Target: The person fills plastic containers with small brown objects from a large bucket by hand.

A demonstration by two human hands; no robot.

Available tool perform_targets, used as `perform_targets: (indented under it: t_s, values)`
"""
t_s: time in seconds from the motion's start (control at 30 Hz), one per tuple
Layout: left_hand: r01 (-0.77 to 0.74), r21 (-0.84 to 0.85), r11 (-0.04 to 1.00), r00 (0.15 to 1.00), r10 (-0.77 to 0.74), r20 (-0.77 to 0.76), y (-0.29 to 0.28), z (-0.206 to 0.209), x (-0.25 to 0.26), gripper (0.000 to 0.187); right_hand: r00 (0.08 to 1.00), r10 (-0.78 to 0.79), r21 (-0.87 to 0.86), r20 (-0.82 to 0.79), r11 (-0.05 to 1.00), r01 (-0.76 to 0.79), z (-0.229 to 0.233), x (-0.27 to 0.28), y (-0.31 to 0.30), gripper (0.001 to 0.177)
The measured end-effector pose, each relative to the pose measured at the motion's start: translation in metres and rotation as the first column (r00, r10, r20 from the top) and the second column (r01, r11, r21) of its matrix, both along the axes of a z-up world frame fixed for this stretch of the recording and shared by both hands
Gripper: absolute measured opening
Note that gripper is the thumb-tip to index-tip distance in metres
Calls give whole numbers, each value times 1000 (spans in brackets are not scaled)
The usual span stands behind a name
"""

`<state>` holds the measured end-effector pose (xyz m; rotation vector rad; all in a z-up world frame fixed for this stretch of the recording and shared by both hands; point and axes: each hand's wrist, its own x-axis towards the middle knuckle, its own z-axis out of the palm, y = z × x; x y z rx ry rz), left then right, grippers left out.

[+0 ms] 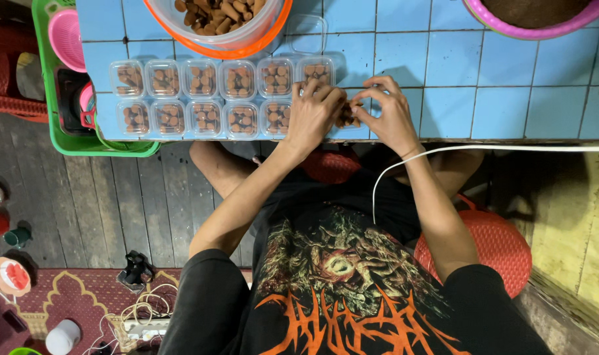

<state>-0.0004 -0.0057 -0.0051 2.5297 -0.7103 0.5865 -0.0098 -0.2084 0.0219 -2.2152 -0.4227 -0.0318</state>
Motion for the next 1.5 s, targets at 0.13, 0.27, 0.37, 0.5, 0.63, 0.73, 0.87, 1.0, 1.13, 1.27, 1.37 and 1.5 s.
perform_targets:
  t_s: [0.13,0.27,0.37,0.5,0.63,0.73,0.87,1.0,1.13,1.27,1.37,1.5]
  values:
    - [-15,12,1000,1000,15,-10,-3,-8,-1,14,1000,-13,-12,-2,1000,13,0,0,4,15]
    - [-13,16,1000,1000,14,-21,-5,-14,-1,11,999,-21,-20,-25,1000,21,-8,0,5,13]
    - [-3,-9,1000,1000,3,-18,-6,-8,-4,10,999,-36,2,-30,999,36,-17,-1,3,13]
    - [4,-42,999,999,-6,-38,-2,10,-10,3,999,-55,29,1,998,54,-21,-1,3,12]
    - [8,-36,999,999,-10,-50,4,2,-13,6,999,-27,25,30,999,26,-13,-6,7,14]
    - [18,-53,998,998,-22,-67,6,4,-17,10,998,-16,12,63,1000,15,-9,-7,7,16]
    - [8,-80,997,996,-15,-91,8,12,-21,16,997,-32,30,68,999,30,-8,-9,4,19]
    - [-45,-124,991,993,30,-113,9,16,-28,11,995,-83,50,58,996,80,-8,-15,0,19]
    - [-51,-104,993,988,35,-148,7,14,-37,4,989,-114,14,96,993,114,-7,-23,-1,16]
    - [-30,-72,997,978,14,-208,3,19,-41,9,985,-126,-18,121,991,130,-8,-30,1,16]
    - [-20,-65,998,973,4,-231,-1,16,-43,14,987,-138,3,84,990,138,-17,-32,0,20]
    - [-13,-86,996,972,-7,-237,-6,4,-48,17,989,-138,66,59,989,134,-18,-32,3,22]
